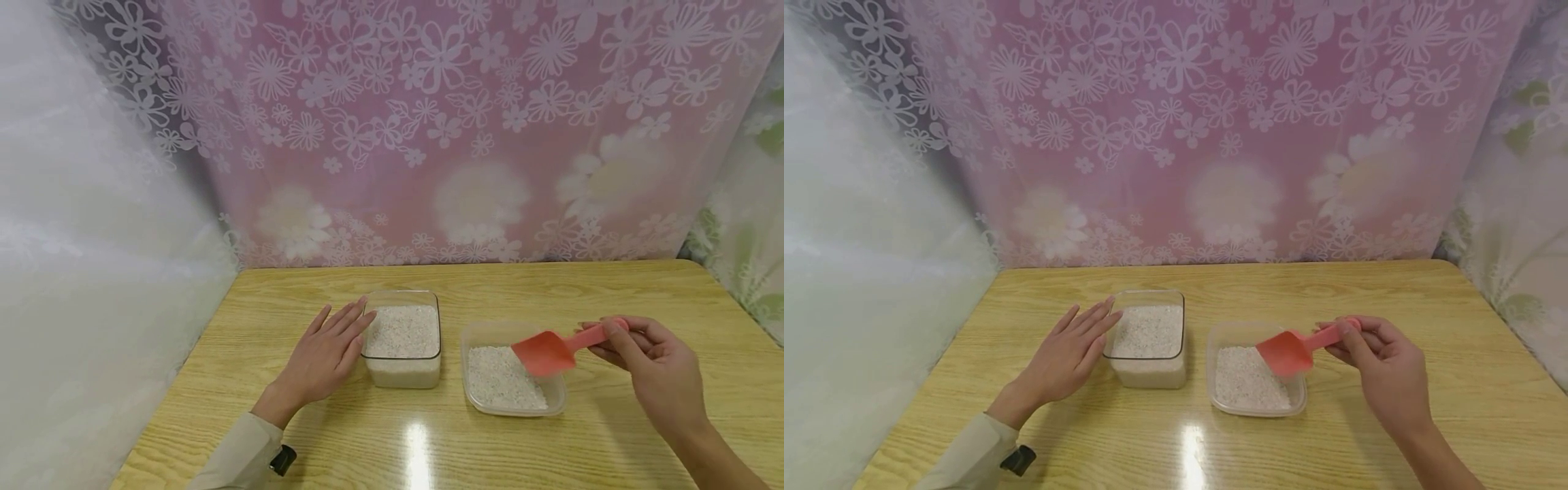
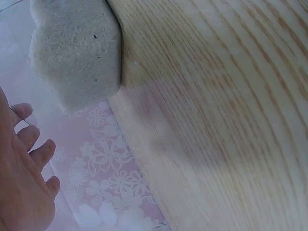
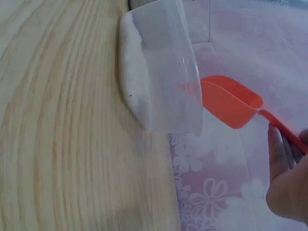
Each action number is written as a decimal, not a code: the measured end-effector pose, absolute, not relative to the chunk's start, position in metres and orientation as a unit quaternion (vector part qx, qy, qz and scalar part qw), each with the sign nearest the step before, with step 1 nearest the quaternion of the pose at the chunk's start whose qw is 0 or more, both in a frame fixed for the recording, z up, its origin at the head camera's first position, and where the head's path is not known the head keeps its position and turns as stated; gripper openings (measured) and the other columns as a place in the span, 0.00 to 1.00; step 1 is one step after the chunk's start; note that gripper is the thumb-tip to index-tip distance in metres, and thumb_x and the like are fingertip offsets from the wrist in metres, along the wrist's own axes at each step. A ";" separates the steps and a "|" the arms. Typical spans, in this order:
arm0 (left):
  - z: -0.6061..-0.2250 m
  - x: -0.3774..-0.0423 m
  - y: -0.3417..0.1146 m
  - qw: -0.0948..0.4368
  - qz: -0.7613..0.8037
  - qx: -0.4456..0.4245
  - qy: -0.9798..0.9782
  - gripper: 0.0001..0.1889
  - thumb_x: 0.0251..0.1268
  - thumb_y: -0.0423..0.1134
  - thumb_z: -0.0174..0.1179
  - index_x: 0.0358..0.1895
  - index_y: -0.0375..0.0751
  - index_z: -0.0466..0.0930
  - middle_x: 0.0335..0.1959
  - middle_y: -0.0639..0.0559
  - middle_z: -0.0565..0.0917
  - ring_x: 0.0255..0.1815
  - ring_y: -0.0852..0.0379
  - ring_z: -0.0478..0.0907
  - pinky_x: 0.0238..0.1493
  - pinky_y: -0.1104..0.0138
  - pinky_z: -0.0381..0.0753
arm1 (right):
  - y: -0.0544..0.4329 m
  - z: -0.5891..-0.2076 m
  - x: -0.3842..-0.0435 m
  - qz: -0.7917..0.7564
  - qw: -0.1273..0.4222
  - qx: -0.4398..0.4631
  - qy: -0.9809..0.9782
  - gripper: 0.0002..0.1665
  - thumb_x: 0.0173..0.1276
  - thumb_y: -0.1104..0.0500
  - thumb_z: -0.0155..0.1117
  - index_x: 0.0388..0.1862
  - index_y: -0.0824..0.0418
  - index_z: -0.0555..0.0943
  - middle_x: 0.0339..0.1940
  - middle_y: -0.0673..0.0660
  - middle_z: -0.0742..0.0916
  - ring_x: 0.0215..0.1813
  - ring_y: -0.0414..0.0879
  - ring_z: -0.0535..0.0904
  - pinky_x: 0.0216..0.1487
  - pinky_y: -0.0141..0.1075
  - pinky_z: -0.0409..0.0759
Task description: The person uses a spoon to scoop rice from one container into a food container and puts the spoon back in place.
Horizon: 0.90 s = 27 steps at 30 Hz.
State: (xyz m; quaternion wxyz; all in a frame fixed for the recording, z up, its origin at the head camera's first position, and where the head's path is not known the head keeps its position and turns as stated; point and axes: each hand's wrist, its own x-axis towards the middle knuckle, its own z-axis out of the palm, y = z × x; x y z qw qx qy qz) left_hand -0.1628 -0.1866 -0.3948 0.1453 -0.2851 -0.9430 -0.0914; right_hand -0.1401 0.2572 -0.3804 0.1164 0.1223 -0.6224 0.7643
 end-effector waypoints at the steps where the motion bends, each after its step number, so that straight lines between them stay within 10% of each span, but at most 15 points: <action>1: -0.395 -0.163 -0.187 0.144 -0.091 -0.284 -0.943 0.24 0.78 0.46 0.38 0.74 0.52 0.60 0.75 0.53 0.55 0.74 0.53 0.53 0.73 0.52 0.45 | 0.258 -0.380 -0.141 0.783 0.114 0.111 -0.601 0.11 0.71 0.70 0.54 0.49 0.76 0.73 0.42 0.61 0.87 0.41 0.49 0.85 0.40 0.38 0.80; 27: -0.395 -0.163 -0.187 0.139 -0.091 -0.279 -0.946 0.25 0.79 0.49 0.32 0.74 0.52 0.59 0.75 0.53 0.56 0.74 0.55 0.53 0.73 0.53 0.45 | 0.184 -0.357 -0.178 0.933 -0.021 0.066 -0.353 0.06 0.72 0.68 0.54 0.43 0.71 0.70 0.37 0.64 0.85 0.41 0.52 0.85 0.51 0.40 0.79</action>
